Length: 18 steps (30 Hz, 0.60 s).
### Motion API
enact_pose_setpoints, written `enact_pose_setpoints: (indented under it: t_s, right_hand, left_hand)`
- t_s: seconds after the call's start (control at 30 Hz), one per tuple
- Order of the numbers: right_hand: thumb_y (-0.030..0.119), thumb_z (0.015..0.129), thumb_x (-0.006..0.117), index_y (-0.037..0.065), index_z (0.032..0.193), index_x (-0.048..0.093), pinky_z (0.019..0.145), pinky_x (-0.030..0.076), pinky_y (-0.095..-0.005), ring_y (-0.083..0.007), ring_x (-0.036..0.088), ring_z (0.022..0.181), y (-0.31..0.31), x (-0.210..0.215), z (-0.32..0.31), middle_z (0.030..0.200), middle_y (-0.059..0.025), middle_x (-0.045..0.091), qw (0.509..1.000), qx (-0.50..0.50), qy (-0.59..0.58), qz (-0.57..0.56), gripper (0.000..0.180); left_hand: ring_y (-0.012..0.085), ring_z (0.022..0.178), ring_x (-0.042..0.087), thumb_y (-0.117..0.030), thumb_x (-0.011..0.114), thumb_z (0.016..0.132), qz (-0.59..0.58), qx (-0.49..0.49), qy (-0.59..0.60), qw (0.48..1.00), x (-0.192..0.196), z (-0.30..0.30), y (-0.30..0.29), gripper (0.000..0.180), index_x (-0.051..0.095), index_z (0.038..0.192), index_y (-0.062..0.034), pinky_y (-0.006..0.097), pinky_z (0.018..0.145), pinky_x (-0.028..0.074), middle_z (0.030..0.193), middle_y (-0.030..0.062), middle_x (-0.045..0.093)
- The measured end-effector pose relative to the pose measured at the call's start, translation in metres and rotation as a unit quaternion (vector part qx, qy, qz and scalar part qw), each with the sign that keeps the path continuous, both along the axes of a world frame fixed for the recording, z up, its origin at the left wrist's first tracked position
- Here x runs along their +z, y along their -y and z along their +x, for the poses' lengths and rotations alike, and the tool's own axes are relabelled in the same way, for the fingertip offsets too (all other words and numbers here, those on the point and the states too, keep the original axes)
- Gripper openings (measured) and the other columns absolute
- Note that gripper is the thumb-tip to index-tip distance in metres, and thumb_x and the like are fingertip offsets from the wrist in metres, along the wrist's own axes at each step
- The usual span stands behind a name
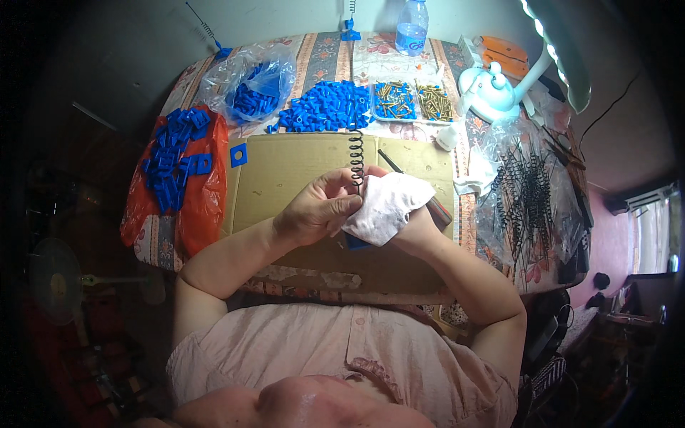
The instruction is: Assembling small blue plastic components and metal springs at a workbench using a screwdriver.
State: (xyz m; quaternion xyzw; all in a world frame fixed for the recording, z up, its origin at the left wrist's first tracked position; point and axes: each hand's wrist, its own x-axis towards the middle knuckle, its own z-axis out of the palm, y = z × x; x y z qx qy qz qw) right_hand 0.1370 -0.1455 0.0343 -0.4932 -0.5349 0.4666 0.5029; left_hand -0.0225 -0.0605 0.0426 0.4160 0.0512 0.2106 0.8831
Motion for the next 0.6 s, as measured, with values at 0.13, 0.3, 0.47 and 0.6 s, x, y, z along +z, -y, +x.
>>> enact_pose_setpoints:
  t_s: [0.13, 0.3, 0.47, 0.6]
  right_hand:
    - [0.014, 0.072, 0.072, 0.0, 0.123, 0.04, 0.08, 0.045, -0.0261, -0.0107, 0.056, 0.091, 0.0, 0.014, -0.006, 0.102, -0.0039, 0.058, 0.999, -0.022, -0.003, 0.024, 0.062]
    - [0.014, 0.072, 0.071, 0.0, 0.117, 0.044, 0.075, 0.046, -0.0247, -0.0089, 0.057, 0.082, -0.005, 0.023, -0.005, 0.091, -0.0025, 0.061, 0.998, 0.067, 0.015, 0.001, 0.054]
    - [0.013, 0.073, 0.07, 0.002, 0.115, 0.045, 0.074, 0.046, -0.0248, -0.0094, 0.057, 0.078, -0.008, 0.031, 0.002, 0.09, -0.0028, 0.06, 0.921, 0.129, 0.342, 0.131, 0.05]
    - [0.014, 0.074, 0.069, 0.004, 0.121, 0.04, 0.078, 0.045, -0.0259, -0.0113, 0.056, 0.086, -0.008, 0.022, 0.004, 0.097, -0.0058, 0.06, 0.987, 0.139, 0.077, 0.012, 0.056]
  left_hand:
    - [0.0163, 0.107, 0.046, -0.01, 0.061, 0.083, -0.019, -0.002, -0.026, 0.999, -0.003, -0.001, -0.003, 0.007, 0.058, 0.088, -0.0062, 0.026, 0.085, 0.041, 0.123, 0.0111, 0.044]
    - [0.0158, 0.099, 0.052, -0.009, 0.06, 0.082, 0.028, 0.001, 0.033, 0.999, 0.001, -0.001, -0.002, 0.012, 0.059, 0.093, -0.0033, 0.026, 0.082, 0.044, 0.123, 0.0115, 0.045]
    - [0.0156, 0.092, 0.054, -0.009, 0.061, 0.082, 0.037, -0.055, -0.004, 0.998, 0.007, -0.01, -0.01, 0.012, 0.059, 0.091, -0.0025, 0.025, 0.078, 0.045, 0.119, 0.0123, 0.046]
    - [0.0105, 0.057, 0.054, -0.01, 0.063, 0.081, 0.002, -0.048, -0.014, 0.999, 0.005, -0.01, -0.007, 0.013, 0.059, 0.09, -0.0022, 0.02, 0.048, 0.046, 0.122, 0.0133, 0.044]
